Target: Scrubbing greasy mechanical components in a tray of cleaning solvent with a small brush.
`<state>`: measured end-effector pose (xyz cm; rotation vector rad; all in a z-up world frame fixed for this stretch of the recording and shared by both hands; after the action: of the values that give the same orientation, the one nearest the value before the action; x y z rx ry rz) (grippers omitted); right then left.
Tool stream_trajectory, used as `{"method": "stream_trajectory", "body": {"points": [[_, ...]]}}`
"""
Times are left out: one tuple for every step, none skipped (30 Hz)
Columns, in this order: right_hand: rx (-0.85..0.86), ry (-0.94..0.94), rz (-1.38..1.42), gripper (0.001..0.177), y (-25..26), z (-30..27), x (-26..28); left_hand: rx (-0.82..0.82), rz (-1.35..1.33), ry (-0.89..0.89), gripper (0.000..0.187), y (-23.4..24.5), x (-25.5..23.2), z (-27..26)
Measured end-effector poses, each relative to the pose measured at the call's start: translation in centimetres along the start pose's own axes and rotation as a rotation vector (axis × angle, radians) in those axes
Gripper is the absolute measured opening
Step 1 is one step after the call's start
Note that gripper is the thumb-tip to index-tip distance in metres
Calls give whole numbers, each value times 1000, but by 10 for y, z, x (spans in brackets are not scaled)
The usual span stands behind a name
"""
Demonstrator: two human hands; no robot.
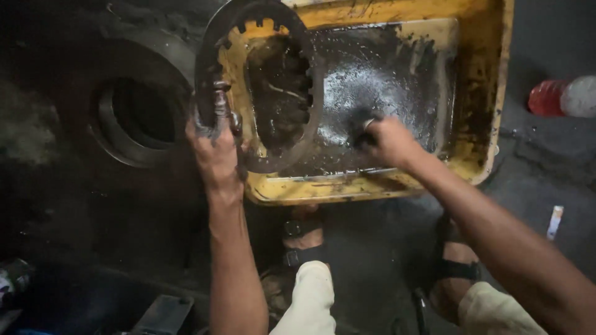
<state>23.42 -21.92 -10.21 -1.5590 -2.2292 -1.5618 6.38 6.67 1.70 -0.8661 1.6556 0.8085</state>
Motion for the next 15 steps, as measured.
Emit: {"method": "stream_trajectory", "body": {"points": [[1, -9, 0, 31, 4, -6, -5, 7, -1, 6, 16, -1, 7, 0], [-195, -42, 253, 27, 30, -9, -16, 162, -183, -91, 17, -17, 2, -3], [-390, -74, 505, 24, 53, -17, -30, 315, -364, -189, 18, -29, -5, -9], [-389, -62, 506, 24, 54, -5, -36, 308, -362, -197, 18, -35, -13, -11], [-448, -39, 554, 22, 60, 6, -44, 185, -139, 5, 20, -36, 4, -7], [-509, -25, 604, 20, 66, 13, -55, 67, 84, 212, 22, -33, 20, -8], [-509, -24, 608, 20, 77, 25, -46, 66, 88, 210, 22, -37, 24, -5], [-529, 35, 513, 20, 92, 33, -32, 108, 125, 175, 25, -46, 27, -4], [-548, 94, 416, 19, 106, 41, -19, 150, 161, 139, 29, -56, 32, -3], [-543, 88, 420, 19, 103, 54, -25, 152, 166, 146, 29, -53, 48, 0], [-512, 153, 336, 18, 99, 67, -21, 130, 190, 29, 23, -49, 52, 5], [-486, 224, 252, 19, 96, 82, -16, 108, 213, -98, 18, -44, 54, 10], [-488, 225, 256, 19, 90, 83, -12, 109, 217, -100, 18, -47, 35, 5], [-512, 353, 204, 19, 91, 81, 1, 60, 257, 57, 18, -48, 32, 4], [-533, 480, 150, 20, 91, 77, 14, 15, 296, 217, 20, -49, 29, 0]]}}
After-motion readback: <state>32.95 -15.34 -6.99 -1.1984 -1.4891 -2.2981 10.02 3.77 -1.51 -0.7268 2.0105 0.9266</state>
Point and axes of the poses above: each hand's wrist, its own z-axis towards the middle knuckle, its own y-axis out of the back of the hand, x = y × z, the point moved 10 cm from there along z, towards the middle knuckle, and after that the axes turned 4 degrees about -x, right-handed, at the moved point
